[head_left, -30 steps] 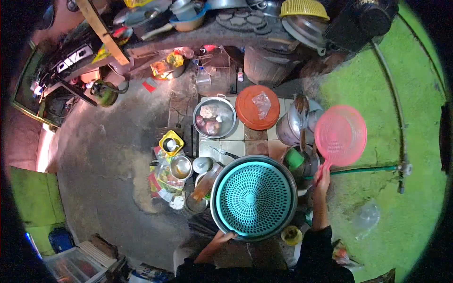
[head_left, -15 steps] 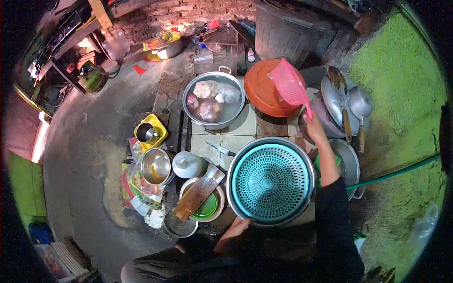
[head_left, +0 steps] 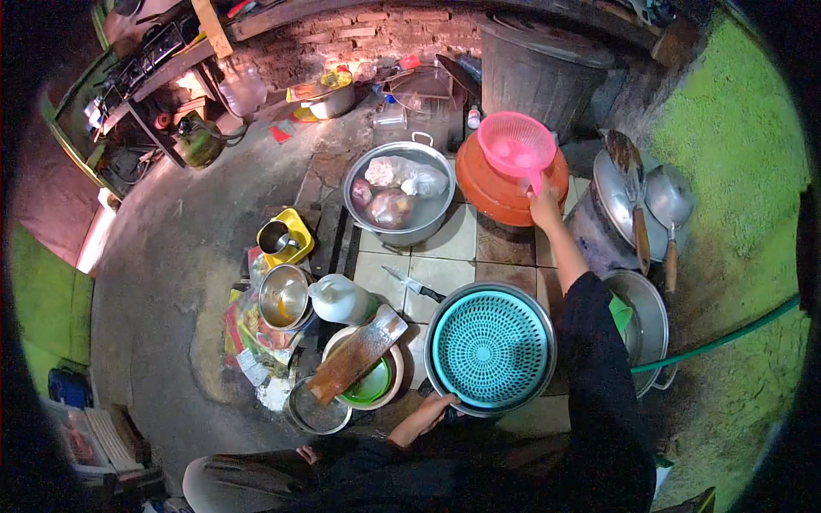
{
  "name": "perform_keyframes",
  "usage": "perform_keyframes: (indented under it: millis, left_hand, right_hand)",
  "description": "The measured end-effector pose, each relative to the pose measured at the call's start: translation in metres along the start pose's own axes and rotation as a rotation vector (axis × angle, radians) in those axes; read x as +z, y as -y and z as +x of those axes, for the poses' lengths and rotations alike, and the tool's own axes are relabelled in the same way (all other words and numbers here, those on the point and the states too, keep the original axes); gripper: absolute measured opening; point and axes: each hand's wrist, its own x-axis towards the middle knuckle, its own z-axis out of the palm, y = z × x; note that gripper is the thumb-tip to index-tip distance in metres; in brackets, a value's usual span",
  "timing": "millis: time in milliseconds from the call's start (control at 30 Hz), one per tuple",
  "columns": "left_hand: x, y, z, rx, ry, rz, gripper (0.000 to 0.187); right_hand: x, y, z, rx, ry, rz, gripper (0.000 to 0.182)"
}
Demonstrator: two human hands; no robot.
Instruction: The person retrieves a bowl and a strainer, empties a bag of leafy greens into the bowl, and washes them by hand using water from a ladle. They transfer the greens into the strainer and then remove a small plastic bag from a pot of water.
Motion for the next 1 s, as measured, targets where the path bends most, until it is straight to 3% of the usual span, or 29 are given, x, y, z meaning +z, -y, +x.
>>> perform_keyframes:
  millis: [100,167,267,333,367,400,433,467,500,533,567,600,633,700,767,800,867,933,967,1000]
  left_hand:
    - [0.017,-0.029,-0.018,-0.279,-0.154,0.299,0.020]
    - [-0.009,0.017,-0.007,-0.021,-0.099,0.123,0.019]
    - [-0.020,0.041,0.004,0.038,-0.161,0.053,0.024]
    - [-0.036,0.040,0.011,-0.183,-0.240,0.238,0.031]
    - [-0.036,0.029,0.007,-0.327,-0.244,0.305,0.036]
    - [-0.024,0.023,0.009,-0.152,-0.265,0.253,0.032]
    - [-0.011,0.008,0.007,-0.182,-0.253,0.148,0.031]
    - [-0.024,0.028,0.017,-0.102,-0.203,0.027,0.029]
    - [-0.036,0.048,0.027,-0.030,-0.145,-0.099,0.027]
    - [-0.036,0.047,0.031,-0.036,-0.135,-0.106,0.028]
    - [-0.036,0.046,0.034,-0.044,-0.125,-0.113,0.029]
    - [-0.028,0.038,0.034,-0.089,-0.157,-0.136,0.028]
    - [-0.018,0.027,0.035,-0.100,-0.199,-0.116,0.029]
    - [-0.020,0.026,0.042,-0.123,-0.151,-0.026,0.034]
    - [-0.013,0.018,0.048,-0.116,-0.147,0.098,0.046]
    - [-0.011,0.018,0.051,-0.140,-0.167,0.130,0.061]
    - [-0.007,-0.004,0.048,-0.176,-0.085,0.490,0.078]
    - [-0.001,-0.027,0.044,-0.295,0.107,0.861,0.075]
    - [0.008,-0.039,0.038,-0.321,0.092,1.085,0.067]
    - [0.013,-0.050,0.035,-0.320,0.097,1.086,0.067]
  right_hand:
    - [0.012,-0.003,0.002,0.040,0.022,-0.039,0.064]
    - [0.013,0.001,0.000,0.068,0.036,-0.033,0.064]
    - [0.003,0.025,-0.010,0.112,-0.055,-0.205,0.060]
    - [-0.015,0.048,-0.023,-0.238,-0.295,-0.403,0.055]
    - [-0.018,0.054,-0.038,-0.223,-0.275,-0.418,0.055]
    - [-0.020,0.061,-0.054,-0.333,-0.199,-0.400,0.048]
    - [-0.022,0.066,-0.072,-0.441,-0.122,-0.378,0.041]
    - [-0.024,0.072,-0.097,-0.468,0.110,-0.470,0.025]
    - [-0.013,0.059,-0.119,-0.428,0.343,-0.231,0.019]
    - [-0.019,0.061,-0.155,-0.391,0.629,-0.045,0.020]
    - [0.009,0.015,-0.199,-0.400,0.892,0.164,0.031]
    - [-0.015,0.034,-0.222,-0.324,1.414,0.048,0.039]
    - [-0.010,0.011,-0.260,-0.251,1.636,-0.006,0.043]
    - [-0.034,-0.001,-0.313,-0.616,1.344,0.052,0.037]
    - [-0.037,-0.009,-0.320,-0.578,1.344,-0.089,0.037]
    - [-0.040,-0.013,-0.321,-0.554,1.340,-0.224,0.041]
    - [-0.042,-0.020,-0.310,-0.506,1.350,-0.280,0.040]
    - [-0.024,-0.066,-0.313,-0.625,1.108,-0.323,0.031]
    - [-0.023,-0.074,-0.312,-0.621,1.108,-0.323,0.031]
    - [-0.024,-0.079,-0.309,-0.723,0.976,-0.386,0.028]
